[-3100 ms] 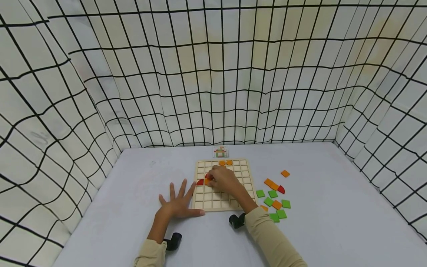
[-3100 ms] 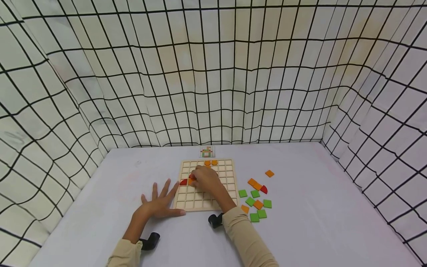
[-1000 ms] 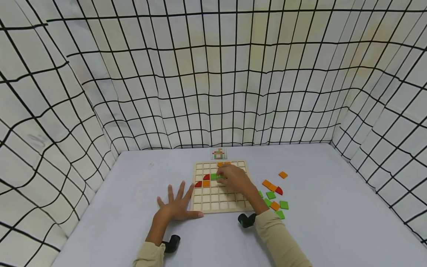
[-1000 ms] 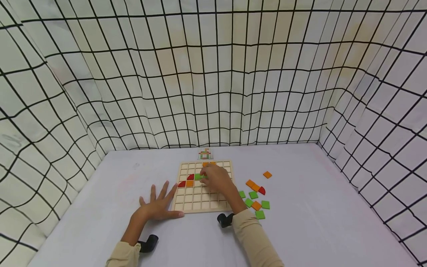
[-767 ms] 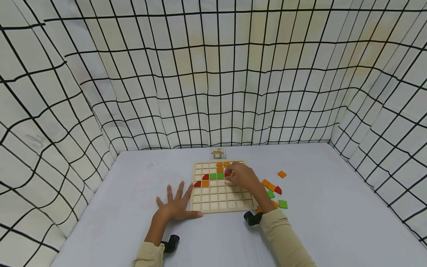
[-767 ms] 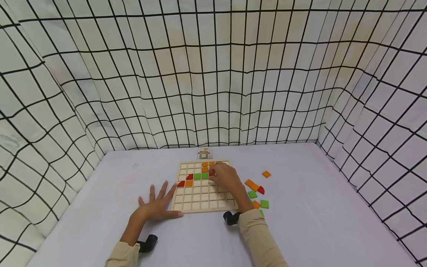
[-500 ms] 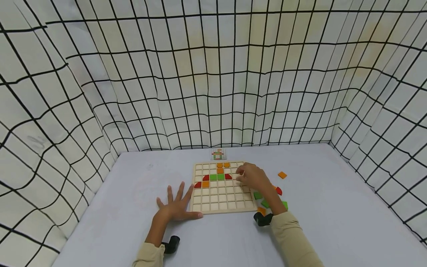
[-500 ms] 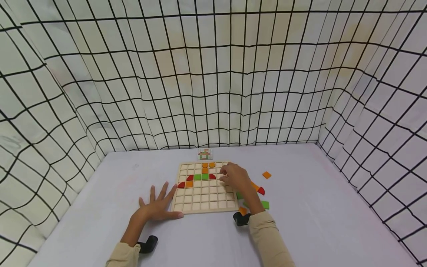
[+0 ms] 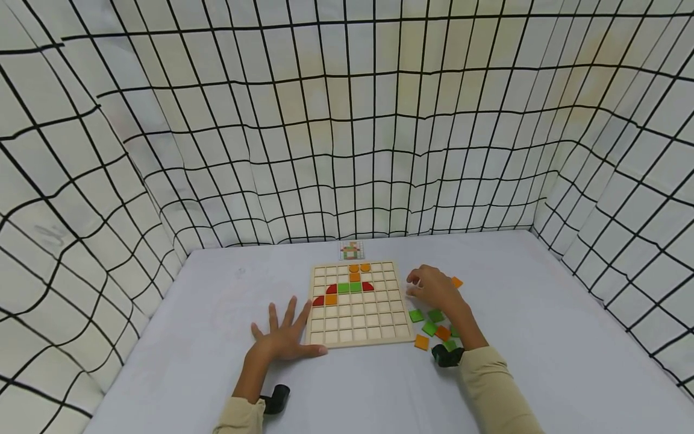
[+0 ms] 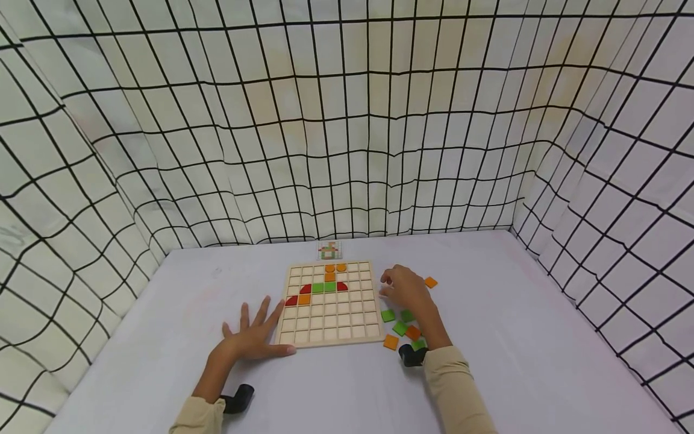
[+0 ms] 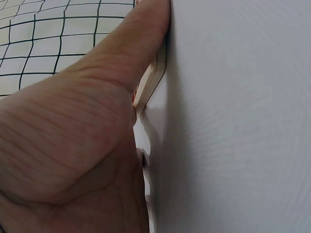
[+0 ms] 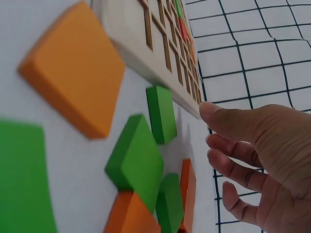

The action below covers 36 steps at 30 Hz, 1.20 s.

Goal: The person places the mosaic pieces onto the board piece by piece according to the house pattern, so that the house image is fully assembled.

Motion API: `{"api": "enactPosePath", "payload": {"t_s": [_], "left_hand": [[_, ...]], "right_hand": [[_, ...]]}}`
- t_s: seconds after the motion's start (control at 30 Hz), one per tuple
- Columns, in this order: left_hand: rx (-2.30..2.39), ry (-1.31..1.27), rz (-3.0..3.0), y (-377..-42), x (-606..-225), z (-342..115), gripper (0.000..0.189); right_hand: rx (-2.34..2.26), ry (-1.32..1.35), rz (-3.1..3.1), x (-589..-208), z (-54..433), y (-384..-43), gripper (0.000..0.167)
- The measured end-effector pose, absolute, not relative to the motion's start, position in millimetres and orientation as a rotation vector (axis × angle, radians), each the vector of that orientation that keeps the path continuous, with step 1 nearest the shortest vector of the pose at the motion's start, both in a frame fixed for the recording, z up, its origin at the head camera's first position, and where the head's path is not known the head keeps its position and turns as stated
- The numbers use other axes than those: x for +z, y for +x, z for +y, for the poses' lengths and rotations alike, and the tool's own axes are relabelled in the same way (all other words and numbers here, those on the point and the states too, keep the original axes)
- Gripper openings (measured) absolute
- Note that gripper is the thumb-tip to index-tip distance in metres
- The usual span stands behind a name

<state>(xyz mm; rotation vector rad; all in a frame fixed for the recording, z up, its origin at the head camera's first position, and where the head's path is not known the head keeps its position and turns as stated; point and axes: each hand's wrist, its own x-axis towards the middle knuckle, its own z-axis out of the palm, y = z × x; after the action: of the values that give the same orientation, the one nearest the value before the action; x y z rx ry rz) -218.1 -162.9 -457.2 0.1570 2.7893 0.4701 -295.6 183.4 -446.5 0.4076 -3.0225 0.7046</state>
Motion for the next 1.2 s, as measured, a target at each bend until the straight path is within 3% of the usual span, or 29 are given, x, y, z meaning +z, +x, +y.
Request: {"api": "enactPosePath", "payload": {"t_s": [0.4, 0.77, 0.97, 1.2], "left_hand": [[0.461, 0.159, 2.782, -218.8, -458.9, -163.6, 0.115], [0.500, 0.188, 2.778, -215.5, -454.4, -166.2, 0.114], [0.484, 0.185, 2.779, -215.8, -454.4, -166.9, 0.115], [0.480, 0.174, 2.774, -215.9, -452.6, -166.8, 0.115]], "right_hand": [[0.634, 0.324, -3.050, -449.5, 203.0, -290.5, 0.024], [0.767, 0.467, -3.014, -451.3, 208.0, -290.6, 0.023], [0.709, 0.365, -3.111, -451.9, 216.0, -290.8, 0.025], [0.720, 0.369, -3.115, -453.5, 219.9, -292.0, 0.018]]}}
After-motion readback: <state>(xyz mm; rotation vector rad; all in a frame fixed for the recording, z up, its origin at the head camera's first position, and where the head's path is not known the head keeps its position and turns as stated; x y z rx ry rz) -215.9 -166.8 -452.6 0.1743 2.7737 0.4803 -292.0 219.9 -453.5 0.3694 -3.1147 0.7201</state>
